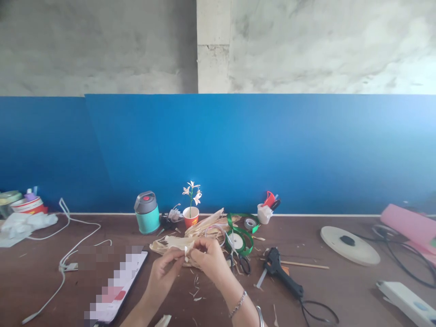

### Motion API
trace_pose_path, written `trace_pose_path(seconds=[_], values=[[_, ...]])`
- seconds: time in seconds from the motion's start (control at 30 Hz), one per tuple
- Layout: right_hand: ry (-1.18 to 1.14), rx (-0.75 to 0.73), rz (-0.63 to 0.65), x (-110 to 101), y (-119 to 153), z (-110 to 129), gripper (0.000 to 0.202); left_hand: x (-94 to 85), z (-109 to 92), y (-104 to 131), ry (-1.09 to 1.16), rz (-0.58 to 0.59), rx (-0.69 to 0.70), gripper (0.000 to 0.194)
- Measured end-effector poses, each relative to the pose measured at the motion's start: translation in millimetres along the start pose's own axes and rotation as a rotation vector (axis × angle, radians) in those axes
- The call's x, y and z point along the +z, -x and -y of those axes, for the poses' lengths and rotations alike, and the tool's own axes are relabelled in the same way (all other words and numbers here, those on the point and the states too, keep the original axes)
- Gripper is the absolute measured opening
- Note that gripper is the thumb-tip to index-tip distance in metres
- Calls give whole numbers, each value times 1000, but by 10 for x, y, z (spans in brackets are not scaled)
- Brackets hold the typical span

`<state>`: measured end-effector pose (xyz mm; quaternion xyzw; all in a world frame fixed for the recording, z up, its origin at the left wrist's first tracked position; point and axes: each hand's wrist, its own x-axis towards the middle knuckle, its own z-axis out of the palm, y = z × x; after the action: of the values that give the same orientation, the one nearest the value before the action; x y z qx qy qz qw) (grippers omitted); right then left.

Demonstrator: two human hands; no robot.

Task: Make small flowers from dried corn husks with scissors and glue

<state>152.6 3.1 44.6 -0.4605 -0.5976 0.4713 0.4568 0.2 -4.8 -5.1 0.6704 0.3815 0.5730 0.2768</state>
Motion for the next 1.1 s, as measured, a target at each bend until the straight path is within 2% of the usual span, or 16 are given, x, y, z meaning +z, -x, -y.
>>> trace_pose_path(seconds=[0.17,0.3,0.47,0.6,0.73,0.87,1.0,1.1], values=[[-4,39,22,-1,-13,-14,9,5,-2,-23,106,1,-173,18],[-54,76,33,-8,-12,-22,8,-4,-83,-26,241,52,-354,21],[-71,136,78,-19,-8,-40,6,10,-149,-25,375,52,-449,28],[-175,172,96,-2,-3,-41,8,42,-133,-33,508,41,-514,30],[-199,207,94,11,7,-30,11,32,-156,-41,487,62,-485,30],[-195,160,104,9,27,13,12,4,-209,-42,426,68,-419,29],[-193,89,-56,1,33,81,23,-11,-207,-43,422,-21,-364,26],[-146,-1,-133,9,23,73,20,-23,-158,-43,381,-99,-346,24]])
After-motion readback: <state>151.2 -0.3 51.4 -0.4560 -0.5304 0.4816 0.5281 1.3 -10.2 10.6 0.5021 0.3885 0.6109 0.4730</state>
